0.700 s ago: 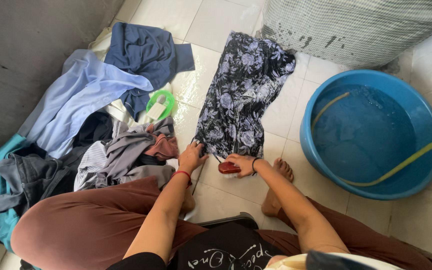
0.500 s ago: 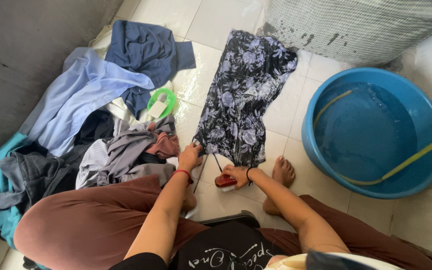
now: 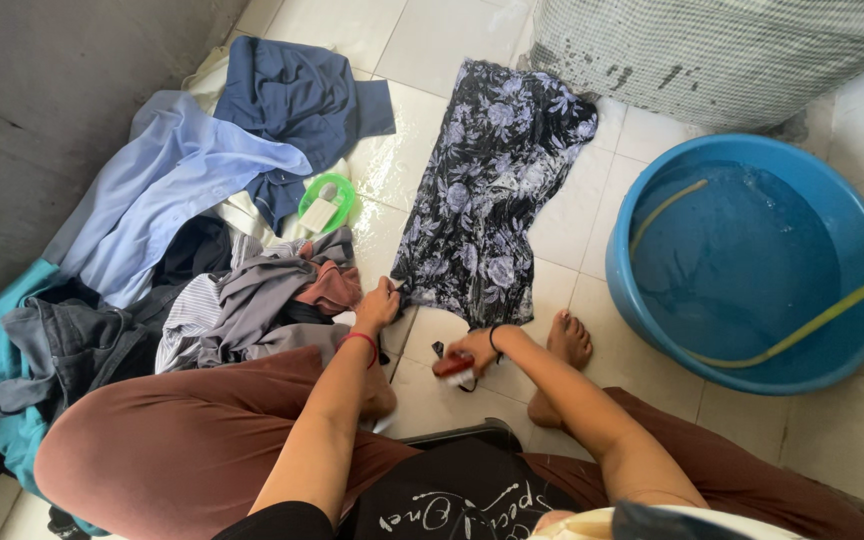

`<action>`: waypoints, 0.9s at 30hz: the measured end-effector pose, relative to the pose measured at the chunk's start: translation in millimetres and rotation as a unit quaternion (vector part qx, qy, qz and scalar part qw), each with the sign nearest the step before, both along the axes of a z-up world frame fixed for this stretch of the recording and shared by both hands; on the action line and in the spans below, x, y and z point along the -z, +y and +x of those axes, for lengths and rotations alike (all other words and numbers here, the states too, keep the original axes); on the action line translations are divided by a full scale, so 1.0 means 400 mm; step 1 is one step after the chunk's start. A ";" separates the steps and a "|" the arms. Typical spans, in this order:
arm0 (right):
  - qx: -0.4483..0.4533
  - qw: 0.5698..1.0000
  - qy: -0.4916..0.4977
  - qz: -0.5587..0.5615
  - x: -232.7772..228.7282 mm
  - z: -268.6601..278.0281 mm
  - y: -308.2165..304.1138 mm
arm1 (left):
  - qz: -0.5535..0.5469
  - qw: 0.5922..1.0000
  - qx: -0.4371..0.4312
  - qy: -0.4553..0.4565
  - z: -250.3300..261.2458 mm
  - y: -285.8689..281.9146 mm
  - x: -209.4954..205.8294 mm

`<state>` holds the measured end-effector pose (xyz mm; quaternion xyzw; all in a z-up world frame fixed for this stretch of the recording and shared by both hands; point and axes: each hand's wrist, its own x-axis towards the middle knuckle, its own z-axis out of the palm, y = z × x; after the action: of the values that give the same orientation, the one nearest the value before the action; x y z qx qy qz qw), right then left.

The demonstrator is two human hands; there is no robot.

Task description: The person sits on a tiled floor and hand-washes clothes using a bar of soap and water from a blue basin. They scrub a patterned garment and then a pair of dark pants, applying soap and rinsing them in the basin.

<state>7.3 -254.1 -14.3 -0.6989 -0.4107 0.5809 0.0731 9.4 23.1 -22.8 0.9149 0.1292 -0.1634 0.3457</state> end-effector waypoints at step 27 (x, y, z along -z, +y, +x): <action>0.048 0.865 -0.454 0.208 -0.017 0.036 -0.047 | 0.206 0.863 0.458 0.063 -0.207 -0.307 -0.063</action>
<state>21.5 -273.0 -7.4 -0.8731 -0.4753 0.0964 0.0499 -73.3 -99.7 2.4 0.9093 -0.2517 -0.3302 0.0269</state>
